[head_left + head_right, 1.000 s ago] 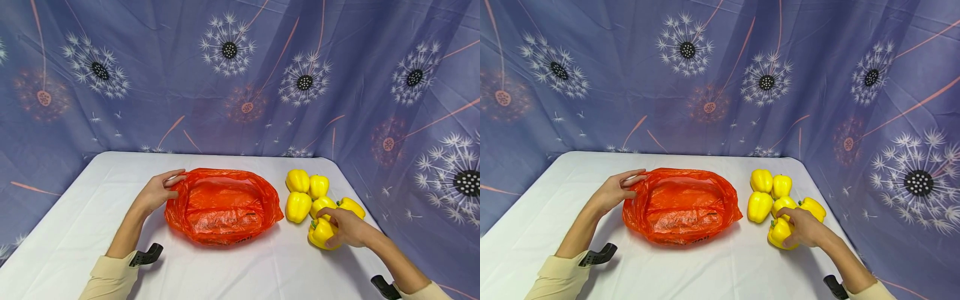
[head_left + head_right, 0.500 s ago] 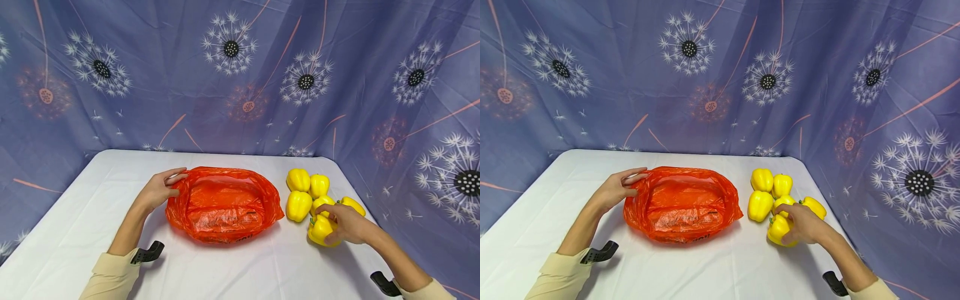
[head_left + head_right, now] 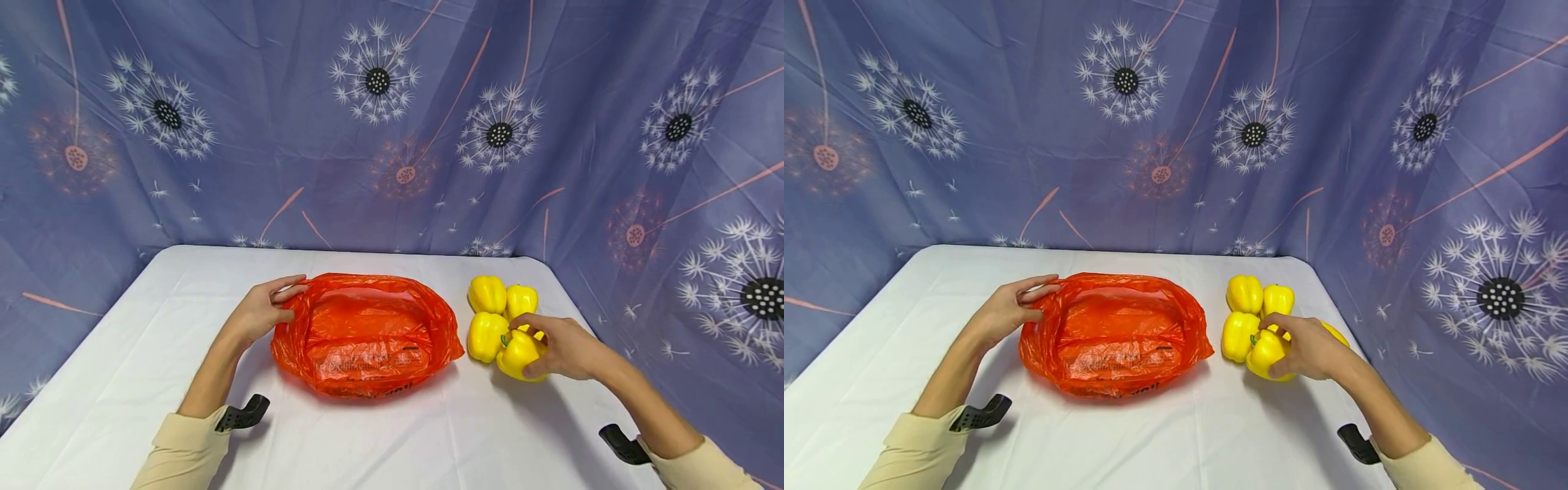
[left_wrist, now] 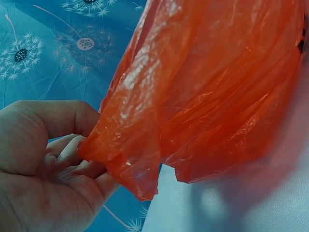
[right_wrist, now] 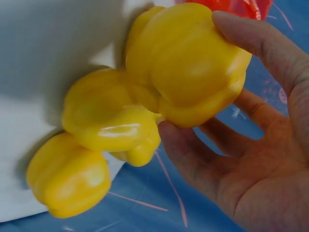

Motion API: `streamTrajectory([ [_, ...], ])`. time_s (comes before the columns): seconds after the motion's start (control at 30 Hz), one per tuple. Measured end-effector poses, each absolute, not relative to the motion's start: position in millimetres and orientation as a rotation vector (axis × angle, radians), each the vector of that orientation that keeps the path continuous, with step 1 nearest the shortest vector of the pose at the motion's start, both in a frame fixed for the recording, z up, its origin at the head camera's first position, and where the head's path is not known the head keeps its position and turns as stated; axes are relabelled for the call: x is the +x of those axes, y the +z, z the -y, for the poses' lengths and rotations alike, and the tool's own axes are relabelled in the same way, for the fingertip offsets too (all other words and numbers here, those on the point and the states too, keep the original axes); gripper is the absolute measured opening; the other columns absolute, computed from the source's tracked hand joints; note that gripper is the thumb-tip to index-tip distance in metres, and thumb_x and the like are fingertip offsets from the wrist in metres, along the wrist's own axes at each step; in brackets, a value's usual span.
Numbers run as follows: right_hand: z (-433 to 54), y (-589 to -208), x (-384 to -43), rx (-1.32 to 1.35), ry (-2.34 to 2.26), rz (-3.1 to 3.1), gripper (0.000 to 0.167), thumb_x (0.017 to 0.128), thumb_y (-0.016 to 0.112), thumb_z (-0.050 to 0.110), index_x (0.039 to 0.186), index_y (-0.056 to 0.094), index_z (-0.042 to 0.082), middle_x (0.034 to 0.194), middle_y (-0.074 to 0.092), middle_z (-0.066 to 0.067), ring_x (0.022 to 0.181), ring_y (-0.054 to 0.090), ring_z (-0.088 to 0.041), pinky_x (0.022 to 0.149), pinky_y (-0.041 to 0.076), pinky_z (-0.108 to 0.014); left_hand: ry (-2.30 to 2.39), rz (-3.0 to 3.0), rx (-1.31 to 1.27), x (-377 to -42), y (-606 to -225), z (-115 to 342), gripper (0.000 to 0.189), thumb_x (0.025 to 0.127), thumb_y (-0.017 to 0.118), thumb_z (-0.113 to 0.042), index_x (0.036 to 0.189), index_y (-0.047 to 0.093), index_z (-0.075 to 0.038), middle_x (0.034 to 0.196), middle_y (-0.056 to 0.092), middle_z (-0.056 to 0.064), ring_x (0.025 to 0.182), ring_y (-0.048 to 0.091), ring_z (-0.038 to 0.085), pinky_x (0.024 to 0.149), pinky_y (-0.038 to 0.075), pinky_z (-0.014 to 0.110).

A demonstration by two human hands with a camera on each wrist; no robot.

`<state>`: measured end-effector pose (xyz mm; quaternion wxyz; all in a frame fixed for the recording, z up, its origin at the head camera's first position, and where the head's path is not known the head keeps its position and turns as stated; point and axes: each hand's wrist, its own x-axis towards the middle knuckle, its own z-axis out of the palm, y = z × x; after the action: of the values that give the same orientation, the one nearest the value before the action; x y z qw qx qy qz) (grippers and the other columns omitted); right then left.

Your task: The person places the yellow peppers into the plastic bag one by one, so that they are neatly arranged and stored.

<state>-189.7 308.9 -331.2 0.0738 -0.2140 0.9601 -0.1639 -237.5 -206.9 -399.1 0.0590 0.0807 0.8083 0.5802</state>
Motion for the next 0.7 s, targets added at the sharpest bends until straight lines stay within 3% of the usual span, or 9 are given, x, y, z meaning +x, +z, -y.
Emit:
streamTrajectory([
  [0.7, -273, -303, -215, -0.730, -0.492, -2.962, 0.062, 0.071, 0.089, 0.031, 0.126, 0.064, 0.017, 0.108, 0.072, -0.012, 0.085, 0.060, -0.020, 0.072, 0.050, -0.034, 1.759, -2.435, 0.262, -237, -397, 208, 0.077, 0.081, 0.055, 0.013, 0.154, 0.043, -0.006, 0.145, 0.056, 0.021, 0.144, 0.042, 0.034, 0.056, 0.037, 0.022],
])
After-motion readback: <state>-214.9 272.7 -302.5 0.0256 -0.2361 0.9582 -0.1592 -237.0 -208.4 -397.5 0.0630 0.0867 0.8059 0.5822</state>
